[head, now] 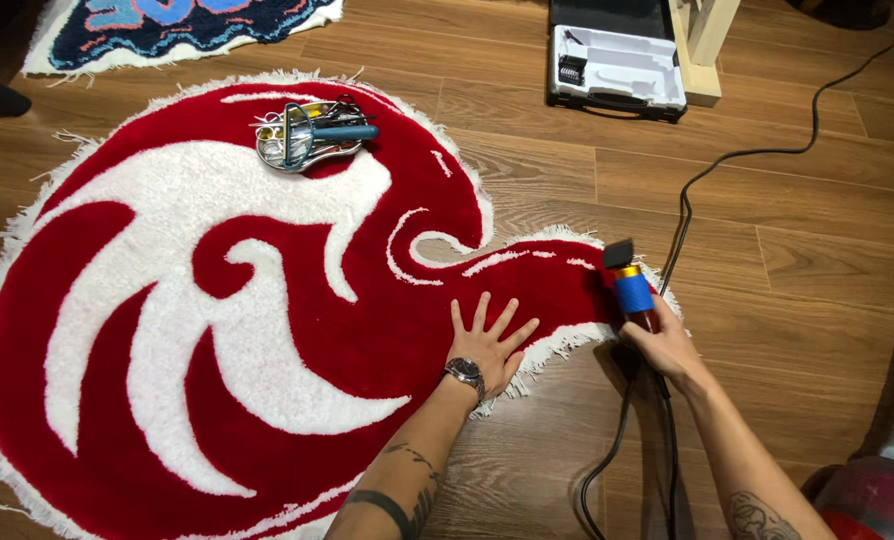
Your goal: The person uses an electric trimmer to trim the frayed edges of a red and white rug. They hold the rug steady with one hand while guiding the trimmer along the perimeter to remove loose threads.
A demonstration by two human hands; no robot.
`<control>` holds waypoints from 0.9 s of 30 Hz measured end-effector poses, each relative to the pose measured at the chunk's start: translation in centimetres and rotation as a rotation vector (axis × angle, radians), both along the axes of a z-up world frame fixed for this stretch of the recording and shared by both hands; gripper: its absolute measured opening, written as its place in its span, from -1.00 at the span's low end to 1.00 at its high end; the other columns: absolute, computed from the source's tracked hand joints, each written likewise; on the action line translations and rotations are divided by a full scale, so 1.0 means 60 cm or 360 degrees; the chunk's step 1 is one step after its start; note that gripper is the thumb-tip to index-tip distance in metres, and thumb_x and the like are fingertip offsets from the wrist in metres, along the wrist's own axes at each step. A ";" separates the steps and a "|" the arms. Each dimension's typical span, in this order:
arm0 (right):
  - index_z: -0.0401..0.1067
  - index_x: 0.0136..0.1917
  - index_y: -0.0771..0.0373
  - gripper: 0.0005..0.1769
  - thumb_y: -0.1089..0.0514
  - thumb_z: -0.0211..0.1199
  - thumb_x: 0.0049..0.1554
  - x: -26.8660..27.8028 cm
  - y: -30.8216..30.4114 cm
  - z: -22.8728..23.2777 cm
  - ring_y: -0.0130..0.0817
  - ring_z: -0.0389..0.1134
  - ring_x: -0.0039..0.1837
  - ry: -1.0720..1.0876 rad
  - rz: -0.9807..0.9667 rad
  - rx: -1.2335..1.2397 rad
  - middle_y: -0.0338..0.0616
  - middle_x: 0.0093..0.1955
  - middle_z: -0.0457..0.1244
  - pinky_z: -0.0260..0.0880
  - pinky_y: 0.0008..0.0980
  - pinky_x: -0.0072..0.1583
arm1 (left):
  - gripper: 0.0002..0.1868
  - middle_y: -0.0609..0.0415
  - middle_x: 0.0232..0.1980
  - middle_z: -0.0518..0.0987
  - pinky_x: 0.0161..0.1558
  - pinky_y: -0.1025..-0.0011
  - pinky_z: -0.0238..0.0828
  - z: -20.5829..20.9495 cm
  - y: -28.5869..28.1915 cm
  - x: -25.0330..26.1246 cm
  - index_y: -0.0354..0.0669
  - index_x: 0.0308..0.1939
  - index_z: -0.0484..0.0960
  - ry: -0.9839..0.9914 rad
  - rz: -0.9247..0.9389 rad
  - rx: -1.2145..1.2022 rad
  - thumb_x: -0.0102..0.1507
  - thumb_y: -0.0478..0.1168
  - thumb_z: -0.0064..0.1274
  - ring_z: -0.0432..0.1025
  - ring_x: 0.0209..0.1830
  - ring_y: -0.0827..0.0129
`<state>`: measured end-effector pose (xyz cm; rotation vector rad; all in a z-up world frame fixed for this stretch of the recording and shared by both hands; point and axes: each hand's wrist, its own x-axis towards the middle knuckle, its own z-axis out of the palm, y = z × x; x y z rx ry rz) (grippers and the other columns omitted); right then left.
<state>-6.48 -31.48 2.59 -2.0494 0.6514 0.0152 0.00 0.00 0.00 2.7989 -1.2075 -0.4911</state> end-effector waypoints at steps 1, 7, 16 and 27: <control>0.47 0.18 0.17 -0.47 0.21 0.38 -0.10 0.005 0.013 -0.001 -0.10 0.31 0.04 0.0003 0.0000 -0.0001 0.02 -0.10 0.27 0.28 -0.16 0.05 | -0.33 0.18 0.77 -0.29 0.47 -0.56 -0.67 0.000 -0.005 0.002 0.50 0.67 -0.27 0.0003 0.0000 -0.0001 0.45 0.16 -0.62 -0.46 0.73 -0.15; 0.47 0.29 0.07 -0.36 0.22 0.39 -0.10 0.053 0.099 -0.016 -0.08 0.34 0.15 -0.0041 0.0219 0.0134 0.06 0.02 0.35 0.34 -0.05 0.20 | -0.24 0.20 0.78 -0.35 0.47 -0.54 -0.72 0.001 -0.012 0.008 0.55 0.66 -0.32 0.0035 0.0024 0.0081 0.38 0.38 -0.63 -0.53 0.73 -0.17; 0.40 0.42 -0.12 -0.20 -0.12 0.40 -0.12 0.038 -0.004 -0.066 0.05 0.23 0.52 0.0114 0.0301 -0.0398 -0.12 0.52 0.25 0.15 0.14 0.47 | -0.12 0.11 0.77 -0.33 0.53 -0.37 -0.74 0.030 0.018 0.058 0.38 0.69 -0.32 0.0165 0.0362 0.0008 0.34 0.49 -0.65 -0.50 0.74 -0.04; 0.45 0.30 0.19 -0.36 0.16 0.43 -0.07 0.009 -0.026 0.004 -0.05 0.28 0.27 -0.0039 0.0077 -0.0013 0.10 0.12 0.28 0.27 -0.05 0.29 | -0.33 0.15 0.78 -0.31 0.52 -0.39 -0.79 -0.006 -0.155 0.070 0.39 0.69 -0.25 0.0105 0.0046 -0.0109 0.47 0.21 -0.72 -0.52 0.75 -0.01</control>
